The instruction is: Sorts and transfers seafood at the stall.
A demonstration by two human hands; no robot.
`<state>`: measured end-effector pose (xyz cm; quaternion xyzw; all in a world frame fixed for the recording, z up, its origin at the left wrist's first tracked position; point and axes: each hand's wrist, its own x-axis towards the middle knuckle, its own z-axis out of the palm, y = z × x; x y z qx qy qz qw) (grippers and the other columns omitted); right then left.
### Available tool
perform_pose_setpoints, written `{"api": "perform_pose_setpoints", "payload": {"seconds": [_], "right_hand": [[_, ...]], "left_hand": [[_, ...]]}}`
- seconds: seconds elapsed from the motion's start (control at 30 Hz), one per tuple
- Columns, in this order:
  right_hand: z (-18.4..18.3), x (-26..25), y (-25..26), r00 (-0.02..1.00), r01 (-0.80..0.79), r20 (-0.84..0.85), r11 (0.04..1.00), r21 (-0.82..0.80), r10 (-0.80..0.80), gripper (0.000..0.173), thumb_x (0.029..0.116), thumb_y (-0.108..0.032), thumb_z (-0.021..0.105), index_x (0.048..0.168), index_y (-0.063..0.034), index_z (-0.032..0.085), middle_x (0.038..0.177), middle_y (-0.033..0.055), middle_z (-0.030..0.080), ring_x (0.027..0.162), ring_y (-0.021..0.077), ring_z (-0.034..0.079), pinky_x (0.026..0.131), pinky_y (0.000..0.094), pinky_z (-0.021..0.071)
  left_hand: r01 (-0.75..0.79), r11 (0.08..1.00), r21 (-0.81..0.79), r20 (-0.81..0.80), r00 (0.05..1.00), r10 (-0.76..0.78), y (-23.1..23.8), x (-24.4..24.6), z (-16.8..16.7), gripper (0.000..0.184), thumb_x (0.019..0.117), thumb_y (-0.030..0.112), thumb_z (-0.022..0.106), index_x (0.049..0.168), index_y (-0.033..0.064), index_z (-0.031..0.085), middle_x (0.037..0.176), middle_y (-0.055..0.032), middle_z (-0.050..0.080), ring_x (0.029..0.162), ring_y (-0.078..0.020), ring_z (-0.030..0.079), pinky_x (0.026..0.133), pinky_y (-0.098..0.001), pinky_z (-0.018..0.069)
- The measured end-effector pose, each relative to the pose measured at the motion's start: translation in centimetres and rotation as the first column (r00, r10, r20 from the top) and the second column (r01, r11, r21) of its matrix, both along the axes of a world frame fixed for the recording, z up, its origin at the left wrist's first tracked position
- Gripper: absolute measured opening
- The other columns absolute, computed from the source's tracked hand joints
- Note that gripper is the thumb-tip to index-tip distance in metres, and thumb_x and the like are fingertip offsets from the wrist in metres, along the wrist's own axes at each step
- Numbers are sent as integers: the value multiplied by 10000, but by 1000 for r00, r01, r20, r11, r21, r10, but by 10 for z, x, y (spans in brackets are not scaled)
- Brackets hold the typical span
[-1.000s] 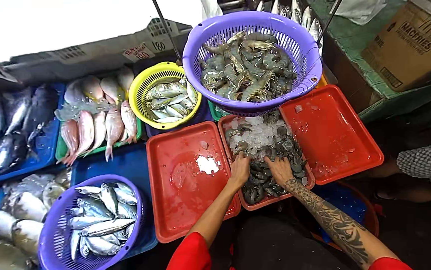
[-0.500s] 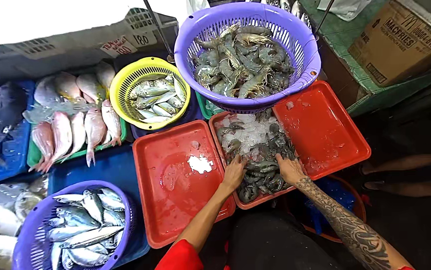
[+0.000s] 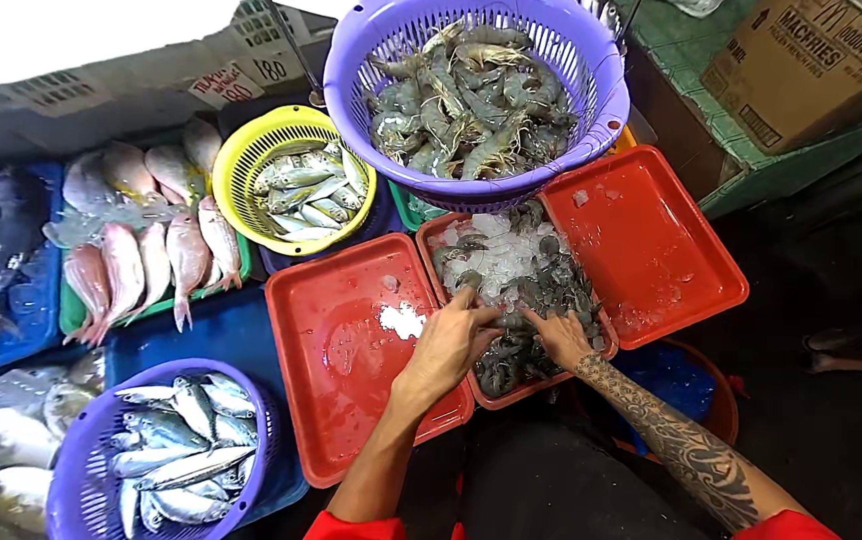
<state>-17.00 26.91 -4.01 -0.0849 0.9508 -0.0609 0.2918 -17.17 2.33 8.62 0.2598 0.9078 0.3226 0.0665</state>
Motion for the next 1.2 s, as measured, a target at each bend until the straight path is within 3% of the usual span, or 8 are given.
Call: {"api": "perform_pose_setpoints", "payload": {"seconds": [0.33, 0.53, 0.63, 0.73, 0.87, 1.03, 1.1, 1.2], "right_hand": [[-7, 1, -1, 998, 26, -58, 999, -39, -28, 425, 1016, -65, 541, 1437, -12, 517, 1272, 320, 625, 1131, 504, 635, 1088, 673, 383], [24, 2, 13, 974, 194, -82, 967, -163, -209, 458, 1056, -248, 545, 1422, 25, 516, 1256, 295, 654, 1166, 473, 642, 1051, 665, 436], [41, 4, 33, 913, 290, -175, 887, -359, -369, 461, 1044, -290, 568, 1359, 46, 544, 1118, 258, 699, 1051, 419, 694, 951, 612, 530], [80, 7, 56, 818, 343, -222, 760, -552, -530, 444, 1036, -272, 585, 1334, 55, 552, 1046, 242, 700, 949, 377, 705, 871, 594, 561], [156, -4, 73, 705, 373, -233, 630, -682, -670, 387, 1031, -264, 618, 1303, 4, 552, 1018, 174, 675, 868, 290, 689, 786, 540, 585], [267, -34, 51, 590, 75, -526, 690, -719, -612, 438, 1048, -357, 583, 1355, -56, 494, 1056, 83, 627, 790, 129, 645, 706, 353, 585], [298, -69, 27, 510, -55, -650, 733, -678, -563, 489, 1042, -331, 570, 1367, 28, 499, 1136, 119, 644, 926, 122, 659, 839, 330, 579], [316, -121, -14, 501, -261, -758, 762, -592, -417, 305, 1029, -252, 592, 1099, 34, 670, 979, 114, 688, 922, 148, 670, 870, 359, 550]], "left_hand": [[-184, 913, 365, -387, 862, 328, -5, 0, 144, 151, 913, 186, 763, 1049, 128, 787, 984, 4, 630, 728, -8, 565, 586, -144, 476], [-293, 845, 447, -555, 650, 519, 7, -68, 181, 265, 939, 247, 740, 1152, 90, 761, 1033, -104, 630, 835, -87, 595, 692, -194, 475], [-286, 855, 431, -481, 729, 487, 18, -40, 142, 432, 955, 170, 720, 1365, 63, 640, 1150, -151, 579, 817, -167, 570, 631, -278, 470], [-318, 836, 447, -263, 847, 462, 35, -13, 18, 229, 949, 135, 682, 1156, 47, 724, 920, -79, 663, 705, -146, 601, 598, -313, 526], [-327, 944, -36, 308, 895, 322, 48, -7, -126, 345, 1007, 236, 619, 1293, 56, 690, 1238, -190, 691, 1147, -344, 668, 1004, -546, 530], [-224, 943, -244, 347, 888, 301, 70, -18, -157, 350, 1018, 218, 591, 1316, 50, 664, 1355, -207, 628, 1324, -408, 545, 1038, -584, 491], [-202, 934, -296, 342, 890, 301, 77, -20, -157, 339, 1005, 197, 600, 1298, 40, 669, 1330, -219, 635, 1305, -422, 553, 1005, -594, 507], [-140, 914, -380, 359, 889, 285, 86, -21, -150, 364, 991, 176, 617, 1321, 23, 645, 1353, -247, 610, 1315, -439, 543, 1005, -602, 506]]}}
